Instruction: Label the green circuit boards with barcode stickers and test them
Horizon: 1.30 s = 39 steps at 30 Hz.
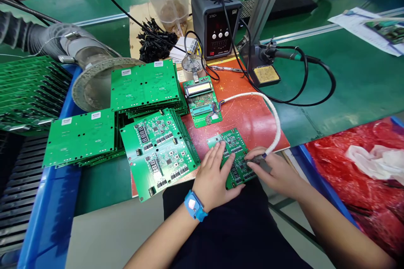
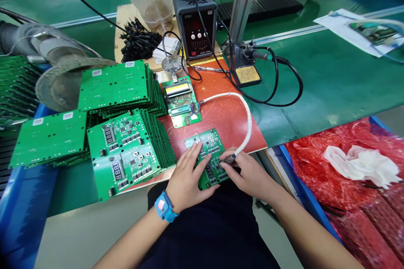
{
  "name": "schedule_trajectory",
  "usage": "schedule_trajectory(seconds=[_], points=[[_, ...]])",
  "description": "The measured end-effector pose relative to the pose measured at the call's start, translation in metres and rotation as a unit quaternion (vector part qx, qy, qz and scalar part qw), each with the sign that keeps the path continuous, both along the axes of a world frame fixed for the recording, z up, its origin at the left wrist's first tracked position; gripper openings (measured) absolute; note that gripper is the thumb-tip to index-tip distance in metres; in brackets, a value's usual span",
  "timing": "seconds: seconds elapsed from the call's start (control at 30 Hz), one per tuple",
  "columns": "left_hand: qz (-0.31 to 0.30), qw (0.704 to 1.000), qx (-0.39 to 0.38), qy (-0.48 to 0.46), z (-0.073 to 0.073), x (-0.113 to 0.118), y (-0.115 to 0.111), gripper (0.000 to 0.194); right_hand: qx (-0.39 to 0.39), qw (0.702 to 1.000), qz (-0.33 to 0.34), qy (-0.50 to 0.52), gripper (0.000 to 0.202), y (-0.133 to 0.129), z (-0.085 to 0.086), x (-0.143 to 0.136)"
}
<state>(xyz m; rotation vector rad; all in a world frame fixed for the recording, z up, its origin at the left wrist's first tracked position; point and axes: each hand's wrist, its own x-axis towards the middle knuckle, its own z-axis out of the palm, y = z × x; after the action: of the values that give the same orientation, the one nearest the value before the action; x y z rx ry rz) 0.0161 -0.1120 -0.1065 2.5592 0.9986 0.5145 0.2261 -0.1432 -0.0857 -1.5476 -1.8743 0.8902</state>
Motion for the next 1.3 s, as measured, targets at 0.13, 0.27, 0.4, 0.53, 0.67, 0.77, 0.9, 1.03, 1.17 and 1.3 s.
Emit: schedule_trajectory(seconds=[0.13,0.27,0.4,0.53,0.67,0.77,0.9,1.03,1.17,1.3], points=[[0.001,1.0,-0.001,0.003,0.0,0.0,0.0,0.069,0.024,0.999,0.03,-0.019,0.011,0.0,0.005,-0.001],[0.0,1.0,-0.002,0.0,0.0,0.0,0.001,0.069,0.038,0.997,0.045,-0.047,0.011,0.0,0.008,-0.004],[0.001,1.0,-0.005,-0.003,0.0,0.0,0.0,0.069,0.059,0.996,0.042,-0.054,0.011,0.0,0.004,-0.006],[0.002,1.0,-0.008,-0.002,0.001,0.0,-0.001,0.07,0.077,0.995,0.043,-0.043,0.011,0.002,-0.003,-0.009],[0.004,1.0,-0.015,0.005,0.001,0.001,-0.002,0.07,0.114,0.993,0.035,-0.025,0.013,0.005,-0.006,-0.01],[0.005,1.0,-0.019,0.012,0.002,0.002,-0.002,0.07,0.101,0.994,0.042,-0.028,0.013,0.005,-0.006,-0.009],[0.003,1.0,-0.023,0.012,0.003,0.001,-0.001,0.072,0.067,0.996,0.045,-0.027,0.01,0.003,-0.002,-0.007],[0.005,0.999,-0.045,0.017,0.004,0.002,-0.001,0.076,0.06,0.997,0.038,-0.03,0.01,0.002,-0.001,-0.006],[0.021,0.996,-0.078,0.035,0.008,0.006,-0.003,0.092,0.079,0.996,0.027,-0.044,0.013,-0.003,-0.009,-0.002],[0.034,0.996,-0.068,0.047,0.021,0.005,-0.006,0.101,0.105,0.994,0.002,-0.033,0.018,-0.01,-0.026,0.003]])
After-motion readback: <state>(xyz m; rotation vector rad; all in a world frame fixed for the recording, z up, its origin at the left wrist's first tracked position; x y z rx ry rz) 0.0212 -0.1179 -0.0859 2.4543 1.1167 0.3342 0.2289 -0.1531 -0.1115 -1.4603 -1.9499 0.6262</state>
